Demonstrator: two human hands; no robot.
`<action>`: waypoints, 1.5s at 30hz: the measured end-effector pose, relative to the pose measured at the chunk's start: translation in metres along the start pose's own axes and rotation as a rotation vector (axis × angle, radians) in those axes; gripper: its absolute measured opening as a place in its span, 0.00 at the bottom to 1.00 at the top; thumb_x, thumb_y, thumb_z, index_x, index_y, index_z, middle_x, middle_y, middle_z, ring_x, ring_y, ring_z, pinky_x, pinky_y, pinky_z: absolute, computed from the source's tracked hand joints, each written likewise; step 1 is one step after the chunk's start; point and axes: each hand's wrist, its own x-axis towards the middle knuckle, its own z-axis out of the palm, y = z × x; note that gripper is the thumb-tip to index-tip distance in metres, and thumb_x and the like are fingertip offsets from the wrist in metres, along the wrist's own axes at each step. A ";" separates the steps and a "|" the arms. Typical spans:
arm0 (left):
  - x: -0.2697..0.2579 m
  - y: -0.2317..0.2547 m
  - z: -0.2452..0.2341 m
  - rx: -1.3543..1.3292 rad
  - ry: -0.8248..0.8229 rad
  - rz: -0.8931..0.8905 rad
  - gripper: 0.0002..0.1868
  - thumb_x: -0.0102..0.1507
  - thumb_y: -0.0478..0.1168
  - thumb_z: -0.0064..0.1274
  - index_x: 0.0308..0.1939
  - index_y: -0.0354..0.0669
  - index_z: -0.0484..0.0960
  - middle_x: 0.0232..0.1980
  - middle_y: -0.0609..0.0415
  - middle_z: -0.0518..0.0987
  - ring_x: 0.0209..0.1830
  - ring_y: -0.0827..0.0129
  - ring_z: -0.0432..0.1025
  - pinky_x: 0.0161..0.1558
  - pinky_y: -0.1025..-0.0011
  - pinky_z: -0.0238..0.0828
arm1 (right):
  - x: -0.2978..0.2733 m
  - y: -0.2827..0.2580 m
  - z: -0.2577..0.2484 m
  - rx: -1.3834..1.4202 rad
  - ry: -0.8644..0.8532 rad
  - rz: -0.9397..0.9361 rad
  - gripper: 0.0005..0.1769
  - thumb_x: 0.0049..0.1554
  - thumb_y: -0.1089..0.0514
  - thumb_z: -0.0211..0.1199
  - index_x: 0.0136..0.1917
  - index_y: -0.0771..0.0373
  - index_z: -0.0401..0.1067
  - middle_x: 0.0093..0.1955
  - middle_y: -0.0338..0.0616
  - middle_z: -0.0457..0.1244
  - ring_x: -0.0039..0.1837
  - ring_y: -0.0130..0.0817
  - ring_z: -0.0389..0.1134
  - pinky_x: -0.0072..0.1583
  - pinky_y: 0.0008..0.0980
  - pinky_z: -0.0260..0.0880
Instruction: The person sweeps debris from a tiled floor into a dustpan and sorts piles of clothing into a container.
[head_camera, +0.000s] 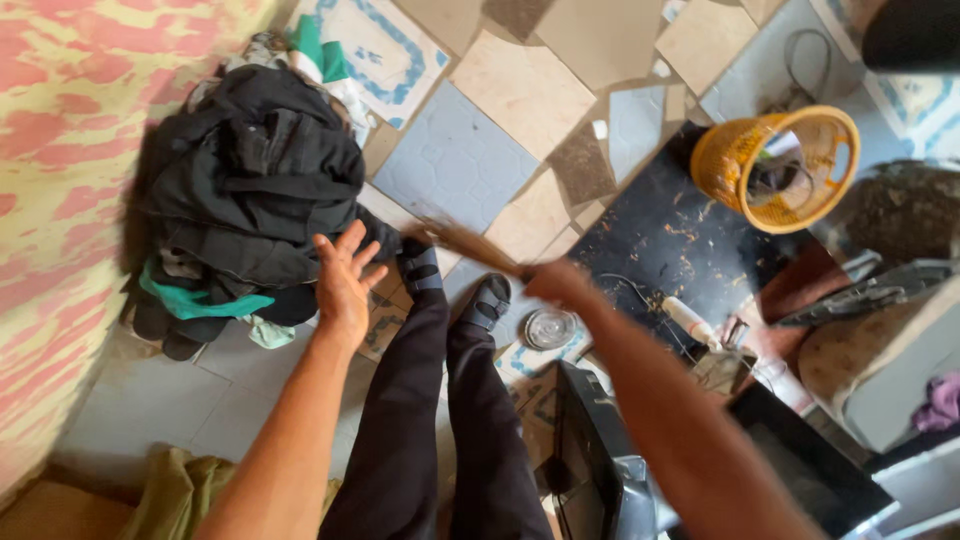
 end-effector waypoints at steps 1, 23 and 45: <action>-0.001 -0.004 -0.006 -0.018 0.021 -0.009 0.55 0.63 0.78 0.22 0.77 0.37 0.58 0.82 0.44 0.57 0.78 0.52 0.58 0.67 0.49 0.62 | 0.020 0.016 -0.045 0.175 -0.128 0.201 0.26 0.56 0.42 0.61 0.69 0.34 0.70 0.51 0.41 0.73 0.47 0.37 0.76 0.45 0.38 0.78; 0.080 0.111 -0.056 0.011 -0.030 0.178 0.51 0.66 0.75 0.22 0.78 0.39 0.59 0.83 0.47 0.57 0.80 0.51 0.57 0.71 0.49 0.60 | 0.057 -0.075 -0.195 -0.005 0.149 0.293 0.28 0.53 0.37 0.72 0.52 0.63 0.80 0.45 0.51 0.73 0.42 0.41 0.76 0.41 0.39 0.78; 0.058 0.105 -0.051 -0.102 0.002 0.101 0.52 0.64 0.76 0.18 0.80 0.43 0.54 0.84 0.50 0.51 0.85 0.58 0.43 0.79 0.55 0.43 | 0.037 -0.218 -0.333 0.661 0.439 -0.140 0.15 0.56 0.53 0.70 0.56 0.58 0.75 0.31 0.43 0.65 0.29 0.31 0.66 0.31 0.35 0.69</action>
